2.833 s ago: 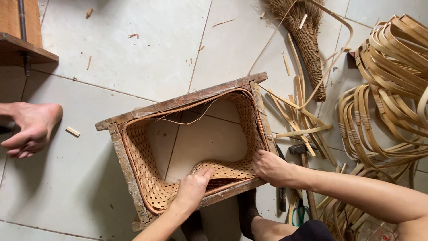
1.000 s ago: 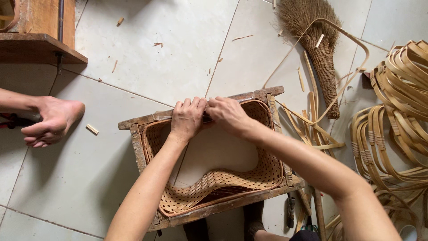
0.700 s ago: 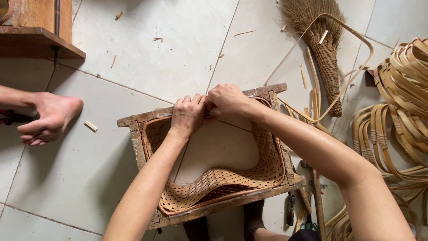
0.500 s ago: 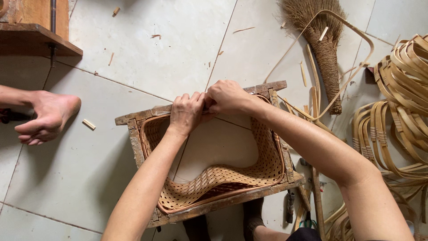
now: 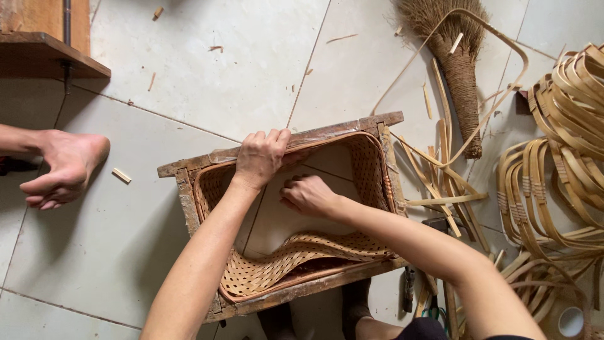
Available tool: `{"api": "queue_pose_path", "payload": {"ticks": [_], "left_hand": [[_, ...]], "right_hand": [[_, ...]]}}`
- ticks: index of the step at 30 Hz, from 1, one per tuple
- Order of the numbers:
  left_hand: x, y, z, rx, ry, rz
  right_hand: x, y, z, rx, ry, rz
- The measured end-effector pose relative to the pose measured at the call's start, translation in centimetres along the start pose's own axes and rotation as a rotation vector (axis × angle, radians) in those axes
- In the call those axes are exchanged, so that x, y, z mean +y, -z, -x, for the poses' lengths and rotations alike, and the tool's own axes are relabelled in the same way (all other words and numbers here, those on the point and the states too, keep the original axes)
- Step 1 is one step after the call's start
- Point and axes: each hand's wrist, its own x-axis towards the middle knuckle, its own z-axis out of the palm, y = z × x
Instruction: The person sits on the workshop floor fitting a woven bamboo panel into a wooden-framed basket, bending and tucking bamboo strips along the rim by hand, then placing curved bamboo ribs across the basket interior and pressing them into place to shape the basket.
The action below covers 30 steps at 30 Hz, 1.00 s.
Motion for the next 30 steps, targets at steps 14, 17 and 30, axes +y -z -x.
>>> {"api": "queue_pose_path", "payload": {"ticks": [14, 17, 30], "left_hand": [[1.0, 1.4, 0.5, 0.092, -0.037, -0.104], [0.8, 1.4, 0.3, 0.046, -0.031, -0.088], [14.0, 12.6, 12.9, -0.721, 0.231, 0.758]], "right_hand": [[3.9, -0.2, -6.7, 0.345, -0.008, -0.718], [5.9, 1.6, -6.6, 0.264, -0.019, -0.768], [0.4, -12.0, 0.5, -0.432, 0.304, -0.951]]}}
